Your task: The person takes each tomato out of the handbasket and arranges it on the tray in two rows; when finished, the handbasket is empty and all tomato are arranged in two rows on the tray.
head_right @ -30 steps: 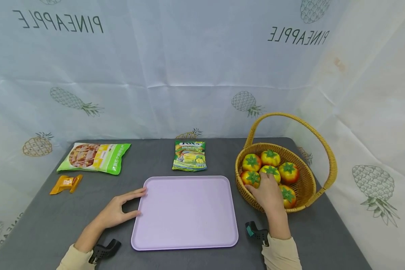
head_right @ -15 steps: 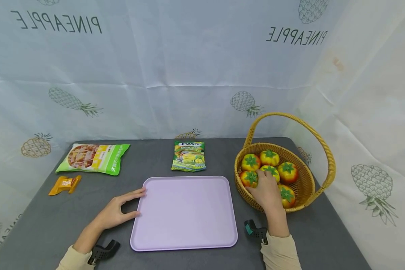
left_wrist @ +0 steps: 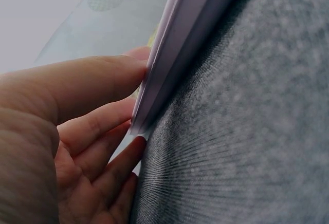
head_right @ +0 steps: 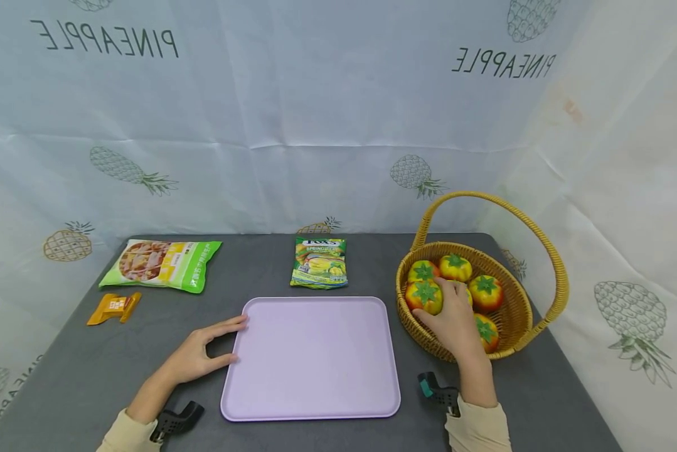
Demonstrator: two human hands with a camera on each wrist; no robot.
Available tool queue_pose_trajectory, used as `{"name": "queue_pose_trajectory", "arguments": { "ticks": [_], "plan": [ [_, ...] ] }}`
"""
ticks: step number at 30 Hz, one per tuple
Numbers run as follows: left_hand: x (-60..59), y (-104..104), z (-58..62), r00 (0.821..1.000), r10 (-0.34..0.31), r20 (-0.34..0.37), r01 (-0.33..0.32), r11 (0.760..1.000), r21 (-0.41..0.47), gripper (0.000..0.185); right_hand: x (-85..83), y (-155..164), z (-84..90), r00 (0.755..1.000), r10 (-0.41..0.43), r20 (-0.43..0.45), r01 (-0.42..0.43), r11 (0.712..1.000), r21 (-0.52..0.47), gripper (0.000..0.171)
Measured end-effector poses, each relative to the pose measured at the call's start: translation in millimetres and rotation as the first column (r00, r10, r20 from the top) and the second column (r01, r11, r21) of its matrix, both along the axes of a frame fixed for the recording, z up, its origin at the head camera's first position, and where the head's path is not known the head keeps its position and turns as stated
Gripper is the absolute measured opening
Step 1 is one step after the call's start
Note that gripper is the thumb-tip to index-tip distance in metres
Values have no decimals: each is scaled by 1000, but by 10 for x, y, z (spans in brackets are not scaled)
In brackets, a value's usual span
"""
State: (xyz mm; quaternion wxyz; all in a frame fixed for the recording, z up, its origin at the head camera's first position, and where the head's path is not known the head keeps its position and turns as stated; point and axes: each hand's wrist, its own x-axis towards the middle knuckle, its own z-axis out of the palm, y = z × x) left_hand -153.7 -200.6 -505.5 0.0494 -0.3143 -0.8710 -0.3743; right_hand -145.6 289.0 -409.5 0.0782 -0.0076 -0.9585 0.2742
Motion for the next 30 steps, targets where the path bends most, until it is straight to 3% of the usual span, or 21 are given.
{"name": "queue_pose_trajectory", "arguments": {
  "ticks": [11, 17, 30],
  "plan": [
    [4, 3, 2, 1000, -8, -13, 8, 1000, 7, 52, 85, -95, 96, 987, 25, -159, -42, 994, -105, 77],
    [12, 3, 7, 1000, 2, -5, -2, 1000, 1, 53, 52, -477, 19, 956, 124, -265, -162, 979, -124, 72],
    [12, 15, -2, 1000, 13, 16, -14, 1000, 7, 53, -110, -1373, -279, 926, 339, -168, -369, 908, -198, 72]
  ]
}}
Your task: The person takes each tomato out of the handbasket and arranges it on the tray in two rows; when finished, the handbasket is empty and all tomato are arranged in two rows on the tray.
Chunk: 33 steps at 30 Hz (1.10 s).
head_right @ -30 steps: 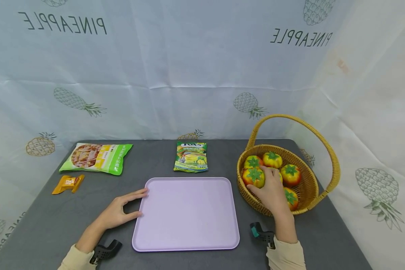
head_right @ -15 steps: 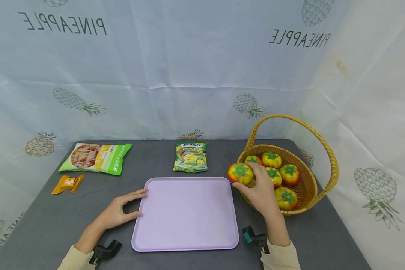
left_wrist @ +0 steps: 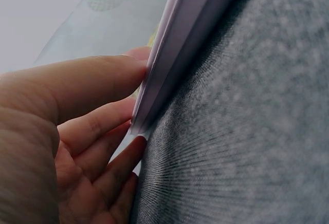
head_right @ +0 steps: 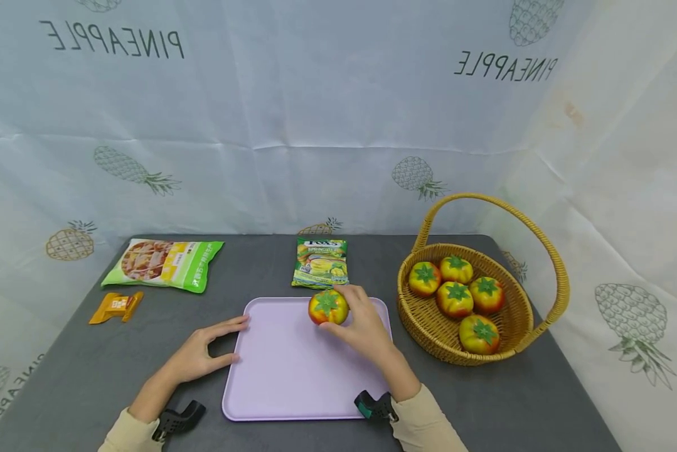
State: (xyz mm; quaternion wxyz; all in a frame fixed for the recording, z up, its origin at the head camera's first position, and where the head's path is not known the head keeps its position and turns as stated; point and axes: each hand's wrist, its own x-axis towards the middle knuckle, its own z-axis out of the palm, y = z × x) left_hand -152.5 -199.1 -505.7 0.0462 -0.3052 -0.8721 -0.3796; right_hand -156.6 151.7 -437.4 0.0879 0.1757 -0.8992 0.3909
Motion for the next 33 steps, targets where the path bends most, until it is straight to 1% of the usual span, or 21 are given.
{"name": "queue_pose_trajectory", "arguments": {
  "ticks": [5, 7, 12, 15, 18, 23, 33],
  "plan": [
    [-10, -1, -3, 1000, 3, -1, -3, 1000, -5, 54, -99, -330, -95, 996, 80, 35, -81, 996, 25, 71],
    [-17, -1, 3, 1000, 3, 10, -3, 1000, -12, 54, -140, -451, -141, 993, 102, 50, -104, 994, 28, 71],
    [-26, -7, 14, 1000, -2, 22, 2, 1000, -26, 54, -248, -687, -228, 989, 117, 91, -121, 992, 43, 71],
    [-22, -16, 5, 1000, -14, 10, 15, 1000, -21, 53, -308, -777, -277, 988, 113, 106, -118, 992, 47, 72],
    [-17, -21, -8, 1000, -23, -3, 23, 1000, -15, 52, -356, -837, -320, 987, 109, 121, -115, 993, 37, 73],
    [-17, -10, -4, 1000, -18, 9, 18, 1000, -20, 52, -398, -875, -371, 986, 104, 130, -105, 994, 8, 73],
    [-7, -2, 6, 999, -4, 37, 5, 1000, -19, 52, -397, -873, -365, 981, 111, 159, -111, 994, -7, 79]
  ]
}}
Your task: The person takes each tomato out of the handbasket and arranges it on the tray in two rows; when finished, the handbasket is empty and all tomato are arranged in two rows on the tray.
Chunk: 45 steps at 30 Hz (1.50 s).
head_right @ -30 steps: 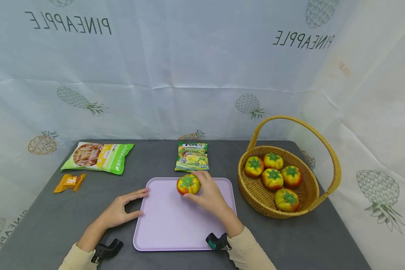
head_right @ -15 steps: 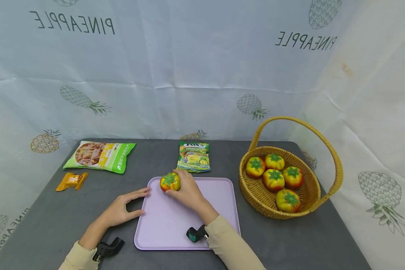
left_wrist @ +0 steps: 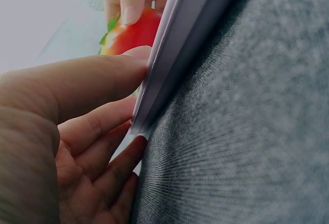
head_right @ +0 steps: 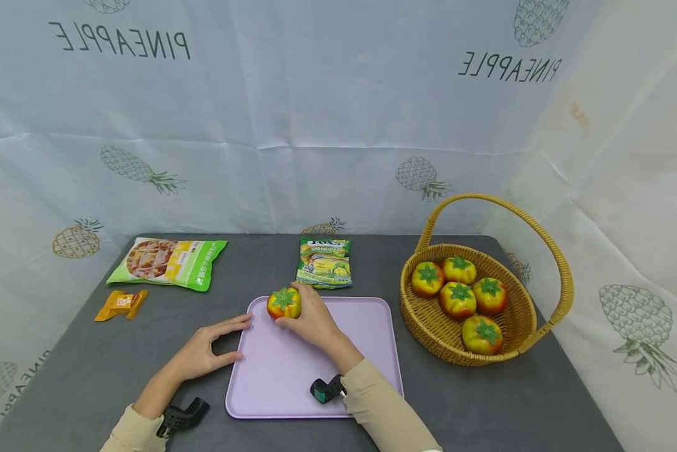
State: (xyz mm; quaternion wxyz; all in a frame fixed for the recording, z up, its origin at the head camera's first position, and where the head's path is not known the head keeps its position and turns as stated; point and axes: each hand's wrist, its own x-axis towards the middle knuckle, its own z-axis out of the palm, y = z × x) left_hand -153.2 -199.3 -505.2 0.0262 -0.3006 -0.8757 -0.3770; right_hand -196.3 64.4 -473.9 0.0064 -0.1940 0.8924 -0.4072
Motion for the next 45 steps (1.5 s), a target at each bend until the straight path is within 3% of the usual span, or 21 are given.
{"name": "queue_pose_trajectory", "arguments": {
  "ticks": [7, 13, 26, 31, 36, 45],
  "plan": [
    [-4, 0, -1, 1000, -10, -16, 11, 1000, 7, 51, 13, 26, 30, 1000, -16, 26, 16, 1000, 4, 83],
    [1, 5, 4, 1000, -5, -15, 5, 1000, 18, 50, 56, 127, 225, 999, -39, 17, 39, 999, -8, 84],
    [11, -9, 33, 1000, 2, -13, -1, 1000, 5, 51, 238, 745, 573, 980, -166, -106, 162, 986, -47, 77],
    [22, -11, 34, 1000, 9, -1, -9, 1000, 11, 52, 296, 1060, 654, 963, -218, -161, 205, 974, -94, 74],
    [22, 5, 35, 1000, 12, 17, -12, 1000, 13, 53, 331, 1426, 645, 924, -291, -249, 284, 957, -64, 74],
    [15, 9, 25, 1000, 18, 13, -18, 1000, 2, 54, 391, 1974, 603, 887, -410, -211, 424, 905, 23, 74]
  ]
}}
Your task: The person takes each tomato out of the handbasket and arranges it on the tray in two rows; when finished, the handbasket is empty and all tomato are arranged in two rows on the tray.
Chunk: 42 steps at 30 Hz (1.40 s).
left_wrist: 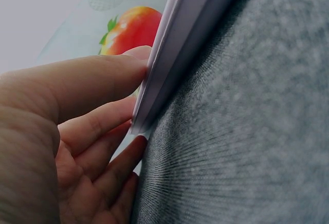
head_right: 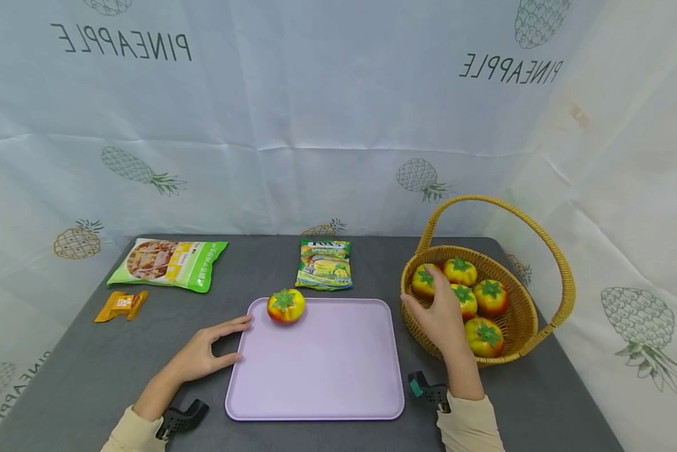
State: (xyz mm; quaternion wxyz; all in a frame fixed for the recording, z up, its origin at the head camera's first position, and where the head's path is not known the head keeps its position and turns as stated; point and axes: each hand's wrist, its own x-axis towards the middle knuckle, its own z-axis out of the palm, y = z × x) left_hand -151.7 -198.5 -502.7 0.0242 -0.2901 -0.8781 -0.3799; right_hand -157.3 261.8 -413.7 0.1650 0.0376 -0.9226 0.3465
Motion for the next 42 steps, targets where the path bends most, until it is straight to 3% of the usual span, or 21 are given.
{"name": "queue_pose_trajectory", "arguments": {
  "ticks": [9, 19, 34, 42],
  "plan": [
    [-3, 16, -25, 1000, -3, -13, 3, 1000, -1, 53, 8, 415, 42, 989, -65, 135, 57, 996, 61, 82],
    [-3, 17, -18, 1000, -7, 9, 7, 1000, -1, 52, 24, 618, 51, 952, -105, 289, 76, 991, 109, 91],
    [-2, 1, -14, 1000, -17, -21, 17, 1000, 8, 52, -17, 745, -46, 922, -141, 362, 83, 982, 172, 83],
    [7, 5, 9, 1000, -13, 9, 13, 1000, 20, 53, -66, 742, -109, 931, -145, 336, 69, 971, 230, 77]
  ]
}}
